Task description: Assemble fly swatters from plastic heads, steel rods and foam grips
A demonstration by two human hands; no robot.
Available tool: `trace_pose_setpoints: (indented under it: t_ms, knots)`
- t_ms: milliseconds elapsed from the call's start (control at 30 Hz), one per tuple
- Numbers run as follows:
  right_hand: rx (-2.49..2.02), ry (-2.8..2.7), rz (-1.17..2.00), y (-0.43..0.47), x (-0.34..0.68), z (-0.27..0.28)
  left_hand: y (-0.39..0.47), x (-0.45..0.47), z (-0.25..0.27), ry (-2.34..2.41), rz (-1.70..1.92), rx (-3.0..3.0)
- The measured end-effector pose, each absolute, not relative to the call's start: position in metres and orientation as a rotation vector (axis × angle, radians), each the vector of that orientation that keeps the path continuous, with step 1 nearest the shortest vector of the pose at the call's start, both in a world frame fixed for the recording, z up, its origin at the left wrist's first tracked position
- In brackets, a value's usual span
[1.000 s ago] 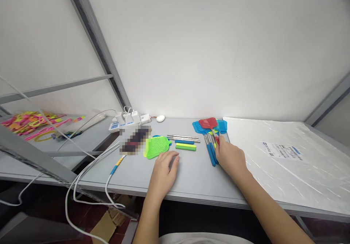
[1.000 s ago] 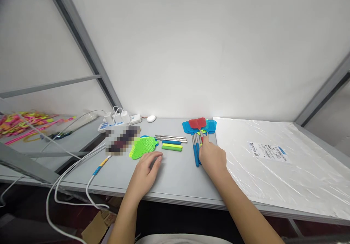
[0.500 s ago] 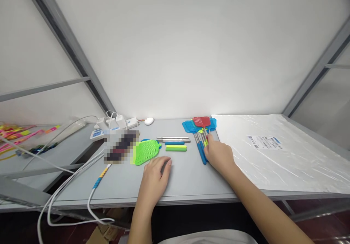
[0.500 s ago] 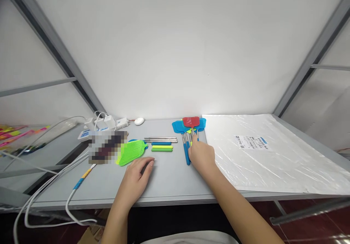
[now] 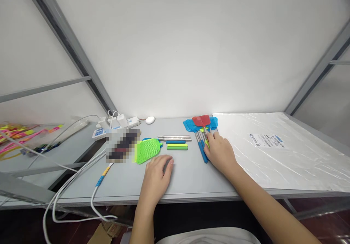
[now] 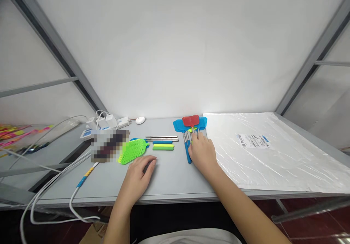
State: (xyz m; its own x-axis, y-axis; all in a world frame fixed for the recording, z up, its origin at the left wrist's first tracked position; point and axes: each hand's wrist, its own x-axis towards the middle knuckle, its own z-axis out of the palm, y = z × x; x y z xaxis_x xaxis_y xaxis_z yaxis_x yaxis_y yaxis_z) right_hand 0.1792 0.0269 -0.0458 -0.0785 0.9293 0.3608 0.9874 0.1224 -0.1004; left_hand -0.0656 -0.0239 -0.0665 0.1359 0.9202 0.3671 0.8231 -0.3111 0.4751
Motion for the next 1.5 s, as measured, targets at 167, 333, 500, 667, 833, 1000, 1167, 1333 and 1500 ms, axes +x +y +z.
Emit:
trace_pose_setpoints:
  t_ms: [167,333,500,667,833,1000,1167,1333,1500]
  knots:
    - [-1.571,-2.203,-0.263,0.016,0.168,-0.044,-0.025,-0.065,-0.065,1.746,0.89,2.252]
    - [-1.091,-2.352,-0.066,-0.012,0.133,-0.057,-0.027,-0.063,-0.065,1.739,0.818,2.355]
    - [-0.968,-2.484,0.212,-0.024,0.115,-0.066,-0.028,-0.062,-0.066,1.747,0.794,2.378]
    - [-1.039,-2.441,0.194,-0.024,0.117,-0.063,-0.028,-0.062,-0.065,1.754,0.82,2.365]
    - [-1.494,-2.288,-0.11,-0.009,0.131,-0.048,-0.029,-0.062,-0.065,1.743,0.825,2.372]
    - [-1.845,-2.12,-0.2,0.03,0.163,-0.03,-0.028,-0.062,-0.065,1.76,0.799,2.359]
    - [-1.985,-2.197,-0.145,0.065,0.171,-0.026,-0.028,-0.062,-0.065,1.761,0.788,2.346]
    - [-2.054,-2.238,-0.099,0.08,0.168,-0.028,-0.03,-0.061,-0.064,1.743,0.801,2.35]
    - [-2.087,-2.243,-0.119,0.082,0.168,-0.032,-0.032,-0.06,-0.064,1.744,0.804,2.348]
